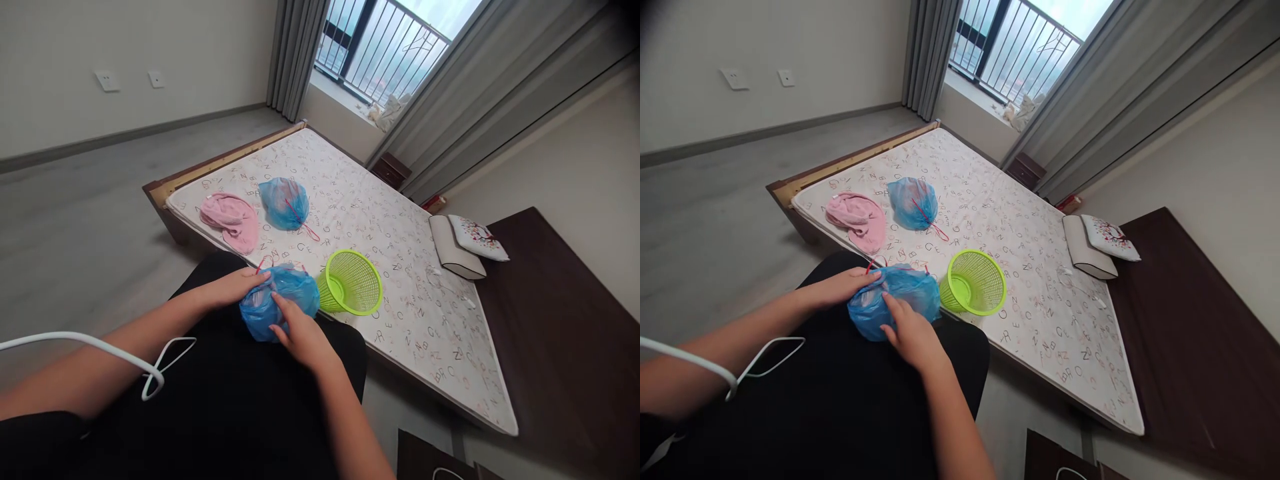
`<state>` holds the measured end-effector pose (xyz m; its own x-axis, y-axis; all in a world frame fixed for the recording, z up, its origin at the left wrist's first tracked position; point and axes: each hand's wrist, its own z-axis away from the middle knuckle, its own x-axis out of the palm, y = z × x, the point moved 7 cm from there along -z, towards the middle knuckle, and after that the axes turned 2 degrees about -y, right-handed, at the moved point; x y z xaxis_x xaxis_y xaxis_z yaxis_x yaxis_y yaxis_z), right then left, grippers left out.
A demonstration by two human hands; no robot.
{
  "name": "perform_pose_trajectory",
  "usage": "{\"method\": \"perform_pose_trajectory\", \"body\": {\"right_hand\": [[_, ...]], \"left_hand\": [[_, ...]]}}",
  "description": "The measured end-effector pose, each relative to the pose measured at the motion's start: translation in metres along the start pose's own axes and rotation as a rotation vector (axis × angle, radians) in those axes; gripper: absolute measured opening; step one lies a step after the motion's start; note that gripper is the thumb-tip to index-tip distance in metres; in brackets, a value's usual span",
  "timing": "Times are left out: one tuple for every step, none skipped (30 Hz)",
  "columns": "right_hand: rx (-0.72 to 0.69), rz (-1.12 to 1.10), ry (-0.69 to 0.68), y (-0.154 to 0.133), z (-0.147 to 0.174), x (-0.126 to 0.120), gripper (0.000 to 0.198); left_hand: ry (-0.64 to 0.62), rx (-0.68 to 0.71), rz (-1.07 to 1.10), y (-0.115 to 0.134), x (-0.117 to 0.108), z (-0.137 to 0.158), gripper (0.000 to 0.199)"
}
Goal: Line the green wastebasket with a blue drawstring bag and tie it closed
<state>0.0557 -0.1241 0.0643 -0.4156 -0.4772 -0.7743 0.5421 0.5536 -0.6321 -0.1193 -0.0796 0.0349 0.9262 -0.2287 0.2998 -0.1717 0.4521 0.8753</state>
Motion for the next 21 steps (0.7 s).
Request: {"method": "perform_pose_trajectory", "body": {"right_hand": [[0.059,-0.015,-0.081,0.005,-0.001,0.008,0.073],[0.102,-0.016,-0.131,0.01,0.0,0.013,0.074],[0.121,0.007,-0.148,0.013,0.0,0.016,0.069],[0.116,0.051,-0.13,0.015,0.0,0.015,0.06],[0.09,0.107,-0.08,0.015,0.0,0.013,0.049],[0.051,0.163,-0.013,0.013,-0.001,0.01,0.041],[0.003,0.208,0.05,0.01,-0.003,0.009,0.036],[-0.045,0.231,0.086,0.007,-0.005,0.01,0.035],[-0.088,0.228,0.083,0.003,-0.008,0.014,0.037],[-0.109,0.206,0.043,0.002,-0.012,0.021,0.042],[-0.096,0.173,-0.021,0.002,-0.015,0.029,0.047],[-0.048,0.139,-0.094,0.005,-0.016,0.037,0.05],[0.022,0.107,-0.162,0.009,-0.017,0.043,0.05],[0.094,0.073,-0.216,0.013,-0.015,0.046,0.049],[0.148,0.03,-0.256,0.016,-0.012,0.046,0.047],[0.171,-0.029,-0.284,0.017,-0.009,0.044,0.045],[0.163,-0.103,-0.301,0.016,-0.007,0.039,0.044],[0.139,-0.186,-0.304,0.014,-0.005,0.033,0.045],[0.112,-0.267,-0.293,0.012,-0.004,0.026,0.047],[0.089,-0.334,-0.267,0.01,-0.005,0.018,0.05],[0.071,-0.381,-0.226,0.009,-0.007,0.011,0.053]], "left_hand": [[0.026,0.001,-0.029,0.001,-0.003,0.0,0.047],[0.071,0.011,-0.042,0.003,-0.008,0.001,0.049],[0.109,0.017,-0.054,0.005,-0.013,0.003,0.051],[0.133,0.016,-0.067,0.006,-0.016,0.005,0.051],[0.137,0.005,-0.08,0.007,-0.018,0.007,0.051],[0.122,-0.014,-0.089,0.007,-0.018,0.01,0.05],[0.09,-0.036,-0.088,0.006,-0.016,0.012,0.048],[0.053,-0.058,-0.072,0.005,-0.013,0.014,0.047],[0.021,-0.075,-0.042,0.004,-0.011,0.015,0.045],[0.005,-0.085,-0.003,0.004,-0.01,0.016,0.044],[0.01,-0.089,0.039,0.003,-0.01,0.016,0.043],[0.042,-0.083,0.08,0.003,-0.013,0.015,0.042],[0.098,-0.067,0.115,0.003,-0.018,0.014,0.04],[0.172,-0.044,0.143,0.003,-0.024,0.013,0.038],[0.249,-0.016,0.163,0.004,-0.031,0.013,0.036],[0.313,0.011,0.178,0.004,-0.037,0.013,0.035],[0.355,0.034,0.188,0.004,-0.04,0.013,0.034],[0.367,0.046,0.188,0.004,-0.04,0.013,0.035],[0.346,0.046,0.181,0.004,-0.037,0.013,0.037],[0.3,0.036,0.167,0.003,-0.03,0.013,0.04],[0.24,0.026,0.148,0.003,-0.02,0.013,0.044]]}}
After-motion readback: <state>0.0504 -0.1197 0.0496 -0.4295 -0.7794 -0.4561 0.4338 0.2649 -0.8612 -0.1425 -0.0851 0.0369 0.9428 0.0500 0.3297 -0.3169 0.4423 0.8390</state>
